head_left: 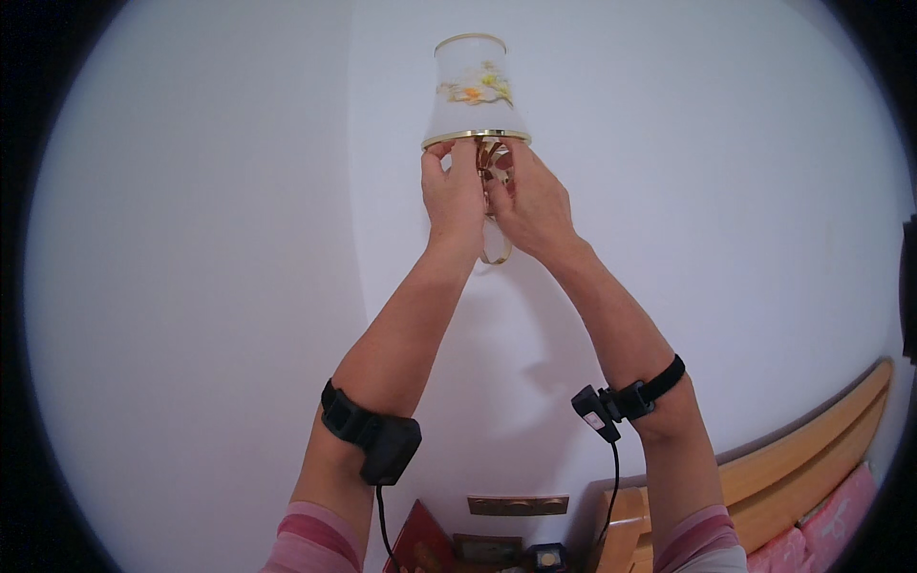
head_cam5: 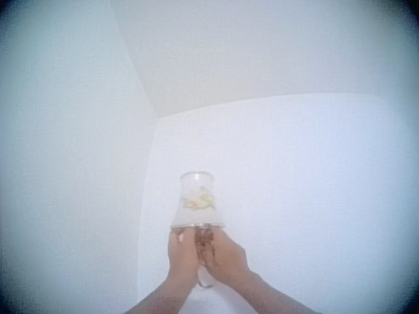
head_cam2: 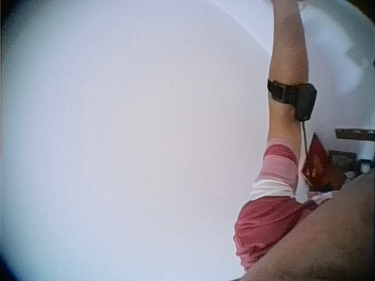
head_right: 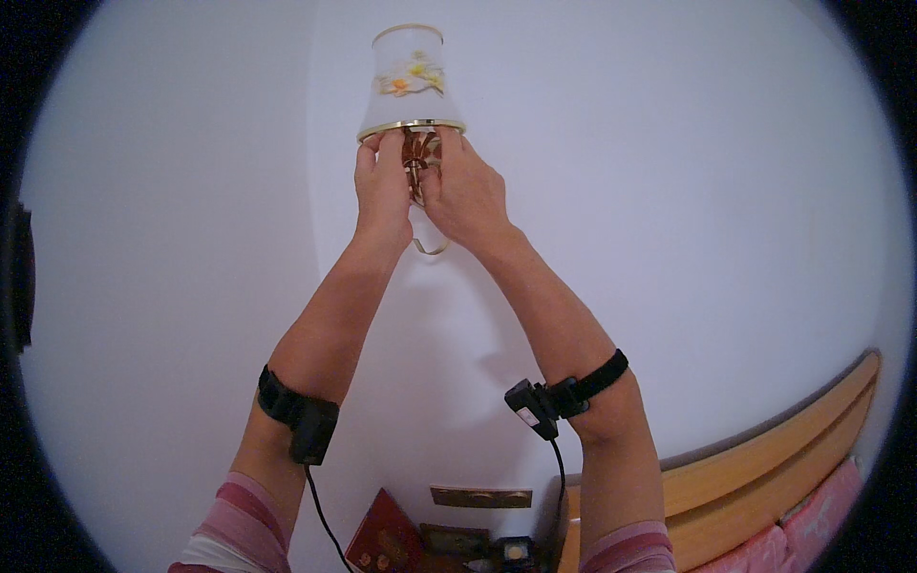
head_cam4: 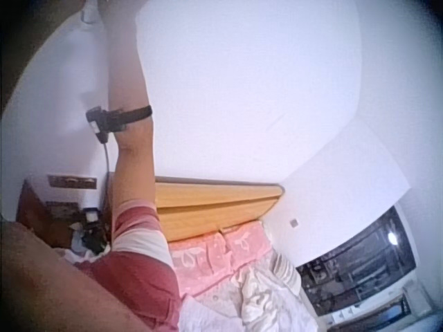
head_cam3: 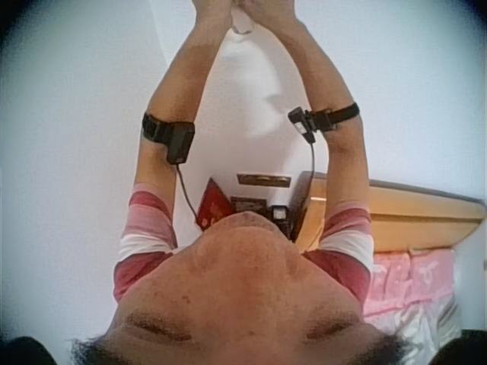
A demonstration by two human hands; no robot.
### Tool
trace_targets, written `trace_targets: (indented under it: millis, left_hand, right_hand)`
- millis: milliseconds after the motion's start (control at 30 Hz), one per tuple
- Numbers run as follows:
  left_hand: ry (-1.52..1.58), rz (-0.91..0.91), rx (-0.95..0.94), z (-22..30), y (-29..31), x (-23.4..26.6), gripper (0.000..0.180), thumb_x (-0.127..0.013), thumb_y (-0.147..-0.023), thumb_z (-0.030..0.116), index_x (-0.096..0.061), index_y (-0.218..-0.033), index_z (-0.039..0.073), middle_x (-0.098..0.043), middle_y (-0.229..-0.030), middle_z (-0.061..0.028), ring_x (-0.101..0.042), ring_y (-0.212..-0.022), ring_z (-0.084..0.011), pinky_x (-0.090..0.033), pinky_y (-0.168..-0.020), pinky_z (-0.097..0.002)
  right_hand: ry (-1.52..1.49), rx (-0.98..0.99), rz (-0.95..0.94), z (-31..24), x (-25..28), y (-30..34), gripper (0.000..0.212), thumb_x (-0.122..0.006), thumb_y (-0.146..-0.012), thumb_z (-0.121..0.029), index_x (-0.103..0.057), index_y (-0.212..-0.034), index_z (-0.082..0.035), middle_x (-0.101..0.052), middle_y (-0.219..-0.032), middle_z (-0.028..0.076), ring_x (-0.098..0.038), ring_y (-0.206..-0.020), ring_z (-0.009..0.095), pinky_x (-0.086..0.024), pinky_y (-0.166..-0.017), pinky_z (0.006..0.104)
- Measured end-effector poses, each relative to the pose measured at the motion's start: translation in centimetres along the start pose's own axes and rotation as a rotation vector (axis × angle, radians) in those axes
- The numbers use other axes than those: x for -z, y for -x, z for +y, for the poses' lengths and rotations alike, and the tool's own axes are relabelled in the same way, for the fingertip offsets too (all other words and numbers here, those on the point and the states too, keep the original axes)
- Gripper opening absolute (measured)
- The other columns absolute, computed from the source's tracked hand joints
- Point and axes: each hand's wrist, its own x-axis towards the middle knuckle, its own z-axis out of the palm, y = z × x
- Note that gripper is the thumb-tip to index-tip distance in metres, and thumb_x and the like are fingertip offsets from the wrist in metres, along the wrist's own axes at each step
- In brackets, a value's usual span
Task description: The person wipes a wall lamp shade with a blue cloth, carries it to a bedroom, and installs it onto a wall-mounted fixture. They then place a light bulb into the socket and secure the shade.
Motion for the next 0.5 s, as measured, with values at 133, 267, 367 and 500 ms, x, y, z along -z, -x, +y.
trace_targets:
  millis: [133,267,367,500]
  left_hand:
    - [-0.036,-0.021,-0.026,-0.2,0.2,0.3,0.045,-0.060,-0.099,0.038,-0.046,-0.125,0.004,-0.066,-0.100,-0.0121,-0.058,-0.078,-0.0125,-0.046,-0.064,-0.0285]
    - [0.002,-0.035,-0.063,-0.5,0.5,0.4,0.047,-0.060,-0.099,0.039,-0.046,-0.126,0.003,-0.065,-0.100,-0.0119,-0.060,-0.083,-0.0136,-0.047,-0.067,-0.0295]
    - [-0.009,-0.031,-0.064,-0.4,0.7,0.4,0.046,-0.060,-0.099,0.038,-0.046,-0.126,0.004,-0.065,-0.101,-0.0121,-0.061,-0.086,-0.0144,-0.048,-0.069,-0.0303]
    - [-0.003,-0.013,0.000,-0.1,0.9,0.2,0.044,-0.060,-0.100,0.036,-0.046,-0.127,0.004,-0.066,-0.102,-0.0125,-0.062,-0.090,-0.0159,-0.050,-0.073,-0.0325]
  right_hand:
    - [-0.037,-0.021,-0.049,0.6,-0.1,-0.1,0.049,-0.061,-0.095,-0.016,-0.046,-0.140,-0.004,-0.069,-0.113,0.017,-0.071,-0.090,0.029,-0.055,-0.083,0.0426]
    - [-0.118,-0.049,-0.119,0.6,0.3,-0.1,0.046,-0.056,-0.093,-0.013,-0.047,-0.136,-0.001,-0.067,-0.116,0.019,-0.068,-0.100,0.035,-0.053,-0.088,0.0464]
    - [-0.234,-0.065,-0.124,0.6,0.2,0.0,0.044,-0.053,-0.092,-0.008,-0.048,-0.134,0.000,-0.067,-0.118,0.020,-0.067,-0.103,0.037,-0.052,-0.091,0.0479]
    - [-0.319,-0.020,-0.067,1.3,-0.6,0.0,0.048,-0.057,-0.092,0.002,-0.046,-0.139,-0.002,-0.067,-0.117,0.016,-0.070,-0.092,0.025,-0.058,-0.080,0.0392]
